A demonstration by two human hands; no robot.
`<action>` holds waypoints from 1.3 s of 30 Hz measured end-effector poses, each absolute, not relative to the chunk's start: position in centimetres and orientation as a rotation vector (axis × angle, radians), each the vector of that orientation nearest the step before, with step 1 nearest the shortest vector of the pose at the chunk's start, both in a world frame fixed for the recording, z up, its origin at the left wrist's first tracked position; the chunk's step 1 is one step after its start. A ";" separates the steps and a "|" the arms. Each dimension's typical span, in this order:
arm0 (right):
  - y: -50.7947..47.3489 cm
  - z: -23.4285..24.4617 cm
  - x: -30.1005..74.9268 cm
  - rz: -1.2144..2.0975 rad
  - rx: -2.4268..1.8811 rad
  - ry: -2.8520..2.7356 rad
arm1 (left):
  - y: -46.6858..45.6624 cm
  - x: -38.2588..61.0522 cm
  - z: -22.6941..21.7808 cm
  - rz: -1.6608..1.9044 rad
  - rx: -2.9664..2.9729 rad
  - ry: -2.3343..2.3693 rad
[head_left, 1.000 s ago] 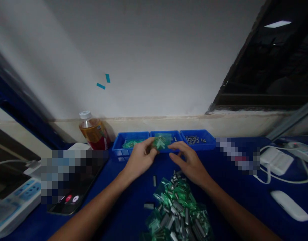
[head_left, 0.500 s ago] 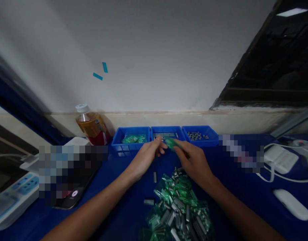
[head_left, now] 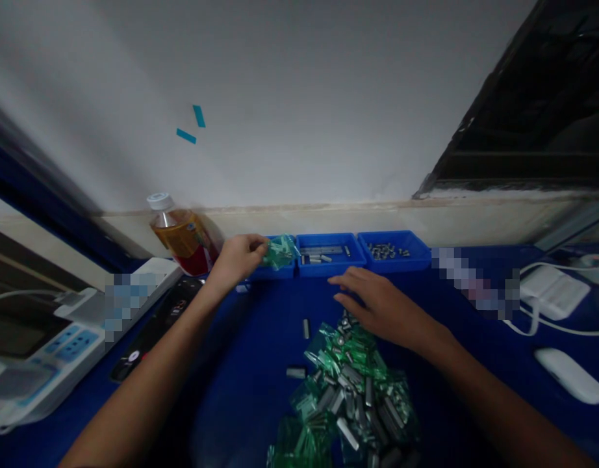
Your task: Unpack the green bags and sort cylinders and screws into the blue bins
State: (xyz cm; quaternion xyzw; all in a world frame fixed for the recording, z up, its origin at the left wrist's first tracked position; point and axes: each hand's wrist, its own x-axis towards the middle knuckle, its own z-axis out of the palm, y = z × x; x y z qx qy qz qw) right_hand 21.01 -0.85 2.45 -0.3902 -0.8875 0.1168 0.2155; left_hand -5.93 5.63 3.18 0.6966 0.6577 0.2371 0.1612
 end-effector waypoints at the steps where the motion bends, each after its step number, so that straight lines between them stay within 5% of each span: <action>1: -1.0 2.3 21.0 0.345 -1.099 -2.514 | 5.9 -6.4 2.9 0.627 2.025 1.953; 12: -3.4 -0.9 17.0 0.433 -1.030 -2.648 | 5.5 -7.1 2.4 0.585 2.329 2.181; 19: -2.8 -1.2 16.7 0.441 -1.071 -2.467 | 3.1 -2.3 2.9 0.837 2.474 1.360; 30: -0.2 0.3 18.9 1.112 -1.146 -1.568 | -0.2 1.8 1.2 1.003 2.414 0.867; 34: -0.6 0.3 18.6 0.983 -1.148 -1.655 | 0.4 1.7 1.0 1.107 2.113 1.074; 39: -1.1 -0.1 18.5 0.350 -1.099 -1.983 | 0.8 2.0 0.1 1.109 1.602 1.115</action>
